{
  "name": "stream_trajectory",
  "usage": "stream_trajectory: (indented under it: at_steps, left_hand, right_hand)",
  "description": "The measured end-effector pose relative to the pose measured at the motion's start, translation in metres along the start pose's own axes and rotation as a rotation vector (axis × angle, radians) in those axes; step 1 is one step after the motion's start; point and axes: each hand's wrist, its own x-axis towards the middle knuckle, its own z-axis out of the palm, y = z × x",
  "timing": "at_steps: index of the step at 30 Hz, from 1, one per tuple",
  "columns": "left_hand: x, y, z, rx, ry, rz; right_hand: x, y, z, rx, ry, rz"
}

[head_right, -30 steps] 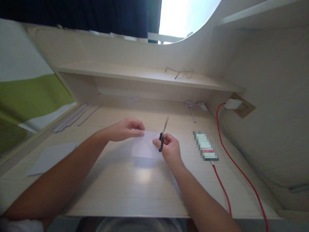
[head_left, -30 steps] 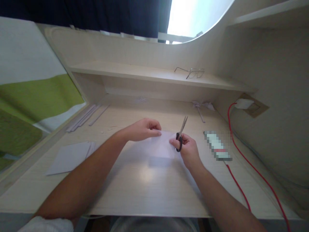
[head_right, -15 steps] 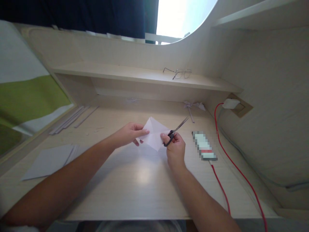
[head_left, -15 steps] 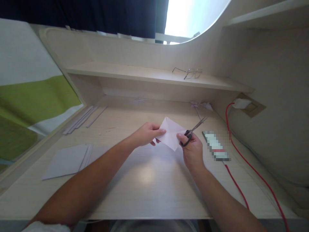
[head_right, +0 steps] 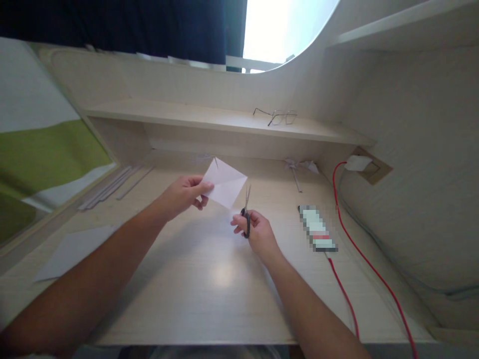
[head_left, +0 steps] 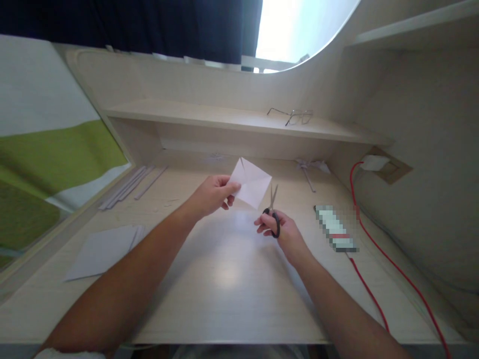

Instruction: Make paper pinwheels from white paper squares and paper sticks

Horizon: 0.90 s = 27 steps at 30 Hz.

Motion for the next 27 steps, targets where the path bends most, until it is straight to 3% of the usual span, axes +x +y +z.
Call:
stream_trajectory:
  at_steps: [4, 10, 27]
  left_hand:
    - [-0.003, 0.011, -0.017, -0.017, 0.092, 0.047]
    - [-0.004, 0.014, -0.016, 0.004, 0.066, 0.048]
    - [-0.004, 0.008, -0.011, 0.102, -0.016, 0.081]
  right_hand:
    - [-0.005, 0.001, 0.006, -0.093, -0.166, 0.008]
    - [-0.009, 0.001, 0.007, -0.085, -0.247, 0.015]
    - [-0.014, -0.006, 0.011, -0.092, -0.244, 0.043]
